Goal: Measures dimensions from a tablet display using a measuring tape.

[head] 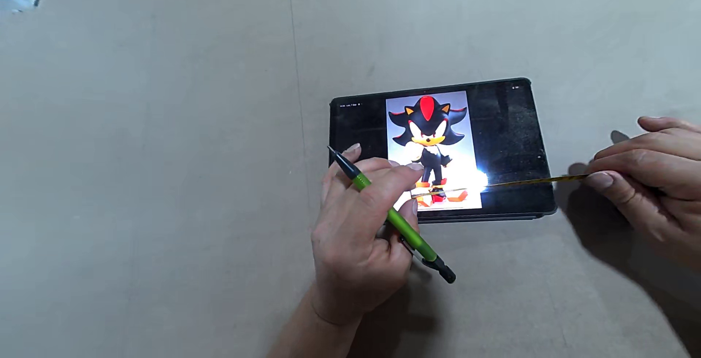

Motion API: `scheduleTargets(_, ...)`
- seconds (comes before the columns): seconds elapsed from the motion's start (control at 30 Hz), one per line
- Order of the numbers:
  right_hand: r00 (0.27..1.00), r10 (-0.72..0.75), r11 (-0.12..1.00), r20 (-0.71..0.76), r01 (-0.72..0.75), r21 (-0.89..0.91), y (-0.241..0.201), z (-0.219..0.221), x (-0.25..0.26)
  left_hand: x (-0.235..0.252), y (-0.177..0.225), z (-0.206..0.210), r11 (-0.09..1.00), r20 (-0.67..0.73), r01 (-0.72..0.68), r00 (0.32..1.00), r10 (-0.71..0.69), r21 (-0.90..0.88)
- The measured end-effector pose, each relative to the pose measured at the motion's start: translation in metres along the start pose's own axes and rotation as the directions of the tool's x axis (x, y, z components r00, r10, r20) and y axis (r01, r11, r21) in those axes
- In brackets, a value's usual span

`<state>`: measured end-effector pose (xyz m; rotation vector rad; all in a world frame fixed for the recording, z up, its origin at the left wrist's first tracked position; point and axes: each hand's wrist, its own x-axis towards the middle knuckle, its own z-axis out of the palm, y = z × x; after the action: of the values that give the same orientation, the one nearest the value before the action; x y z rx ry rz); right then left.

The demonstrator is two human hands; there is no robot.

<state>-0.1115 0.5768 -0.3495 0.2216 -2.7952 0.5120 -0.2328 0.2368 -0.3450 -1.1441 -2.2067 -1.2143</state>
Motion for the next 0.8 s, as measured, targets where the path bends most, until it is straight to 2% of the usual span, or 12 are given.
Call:
scheduleTargets(0.3, 0.998, -0.021, 0.999, 0.053, 0.023, -0.031, -0.002, 0.002, -0.002, 0.0, -0.005, -0.002, 0.999, 0.034, 0.039, 0.999, -0.039, -0.01)
scheduleTargets(0.53, 0.999, -0.047, 0.998, 0.018, 0.048, -0.043, 0.004, 0.007, -0.005, -0.001, -0.005, -0.004, 0.998, 0.074, 0.065, 0.995, -0.065, 0.002)
scheduleTargets(0.8, 0.998, -0.058, 0.998, 0.025, 0.057, 0.02, -0.002, 0.008, -0.005, -0.003, -0.011, -0.004, 0.995, 0.082, 0.078, 0.994, -0.074, -0.054)
